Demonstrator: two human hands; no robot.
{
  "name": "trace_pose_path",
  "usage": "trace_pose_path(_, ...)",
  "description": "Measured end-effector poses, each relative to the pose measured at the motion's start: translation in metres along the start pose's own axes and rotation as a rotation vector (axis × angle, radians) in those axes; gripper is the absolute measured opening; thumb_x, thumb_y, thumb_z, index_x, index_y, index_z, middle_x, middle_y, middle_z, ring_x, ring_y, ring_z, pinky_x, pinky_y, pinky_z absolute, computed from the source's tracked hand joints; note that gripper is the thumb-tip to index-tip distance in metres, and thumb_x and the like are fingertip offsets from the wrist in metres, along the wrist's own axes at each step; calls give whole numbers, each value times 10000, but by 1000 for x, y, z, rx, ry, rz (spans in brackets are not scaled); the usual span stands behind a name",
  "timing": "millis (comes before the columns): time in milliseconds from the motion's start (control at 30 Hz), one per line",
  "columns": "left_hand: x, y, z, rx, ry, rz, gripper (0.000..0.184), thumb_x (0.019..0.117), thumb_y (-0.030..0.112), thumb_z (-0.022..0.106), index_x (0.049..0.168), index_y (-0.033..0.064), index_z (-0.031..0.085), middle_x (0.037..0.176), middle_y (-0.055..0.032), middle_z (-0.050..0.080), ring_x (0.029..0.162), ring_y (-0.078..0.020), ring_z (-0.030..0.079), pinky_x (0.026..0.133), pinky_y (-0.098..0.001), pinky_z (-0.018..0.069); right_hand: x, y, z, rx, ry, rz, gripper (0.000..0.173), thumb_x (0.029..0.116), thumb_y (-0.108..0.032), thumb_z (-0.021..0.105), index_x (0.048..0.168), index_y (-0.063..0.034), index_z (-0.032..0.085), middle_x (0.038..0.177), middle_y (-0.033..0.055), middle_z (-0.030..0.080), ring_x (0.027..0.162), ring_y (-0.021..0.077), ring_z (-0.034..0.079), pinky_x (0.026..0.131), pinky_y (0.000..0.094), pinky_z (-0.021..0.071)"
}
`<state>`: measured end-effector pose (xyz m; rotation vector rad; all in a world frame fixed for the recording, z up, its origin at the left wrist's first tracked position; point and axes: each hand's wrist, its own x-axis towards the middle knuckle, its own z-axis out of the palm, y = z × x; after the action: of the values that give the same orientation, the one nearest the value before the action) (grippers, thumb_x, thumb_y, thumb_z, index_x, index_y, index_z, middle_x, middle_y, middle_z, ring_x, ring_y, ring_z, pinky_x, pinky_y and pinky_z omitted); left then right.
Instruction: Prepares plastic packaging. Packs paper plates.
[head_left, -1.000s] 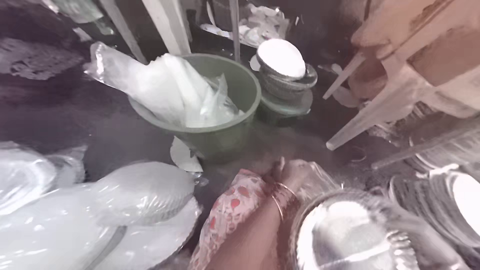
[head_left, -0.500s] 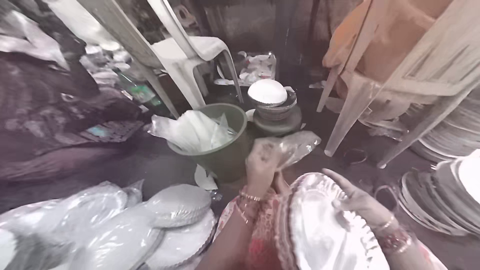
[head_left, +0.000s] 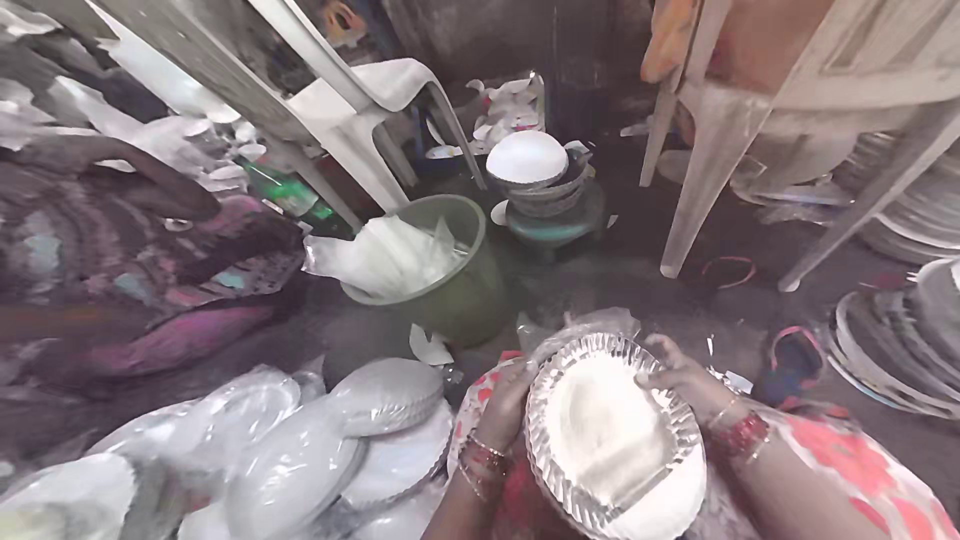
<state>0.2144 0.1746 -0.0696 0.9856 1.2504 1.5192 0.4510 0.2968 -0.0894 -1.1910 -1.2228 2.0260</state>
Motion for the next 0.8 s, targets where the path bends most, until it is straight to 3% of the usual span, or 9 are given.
trace_pose_path(67,1,-4,-11,48,-14,29,356,1011,107,394,923,154,736,848,105,745,793,31,689,762,-186,584,2,3,-1,1,-31,40,769,776,122,614,1443,-114,312,1001,72,669,766,124,702,663,301,603)
trace_pose_path(167,2,-1,-28,129,-197,24,280,980,180,509,825,207,739,753,158,696,690,65,636,660,-153,543,7,10,-5,7,-246,77,965,783,114,584,1602,-178,166,1391,58,537,1039,76,662,822,254,585)
trace_pose_path(233,2,3,-30,151,-302,75,247,986,250,576,807,234,745,745,193,675,691,101,604,651,-121,505,6,8,-3,-10,-238,107,673,838,147,554,1459,-89,445,1218,40,663,943,69,683,788,249,586)
trace_pose_path(300,0,2,-31,241,-326,210,273,1013,324,583,863,194,770,806,183,701,771,122,616,726,-116,520,3,3,-5,-39,-163,128,478,891,157,531,1321,-48,568,1067,38,712,862,76,693,763,258,593)
trace_pose_path(400,-11,-9,-24,339,-139,352,325,1019,280,569,898,49,764,874,96,735,858,103,633,807,-137,525,-1,-4,-12,-47,4,100,429,937,132,511,1329,-31,572,1008,35,709,795,60,672,715,230,571)
trace_pose_path(500,-26,-29,-9,309,16,356,485,1022,320,554,1211,-112,667,1172,-42,738,1041,64,643,943,-167,514,-2,-9,-19,-53,133,96,362,971,102,506,1307,-16,574,889,24,673,664,39,604,610,199,518)
trace_pose_path(600,-38,-38,6,436,17,440,695,977,520,607,1293,-99,619,931,-11,675,788,83,541,759,-120,478,-3,-8,-17,-61,260,132,347,964,81,545,1296,-8,593,912,45,679,702,56,624,647,221,532)
trace_pose_path(700,-47,-35,23,684,-67,599,561,973,471,592,1211,-25,699,847,-103,696,773,-103,633,764,-245,540,-3,-1,-10,-78,395,106,343,925,98,590,1253,2,623,911,72,676,701,86,617,642,254,527)
trace_pose_path(800,-50,-36,43,748,-390,559,496,935,357,640,1269,-6,688,865,-102,743,790,-199,712,787,-371,587,-4,4,3,-42,575,35,492,872,133,604,1348,12,575,1103,171,664,846,181,656,728,353,561)
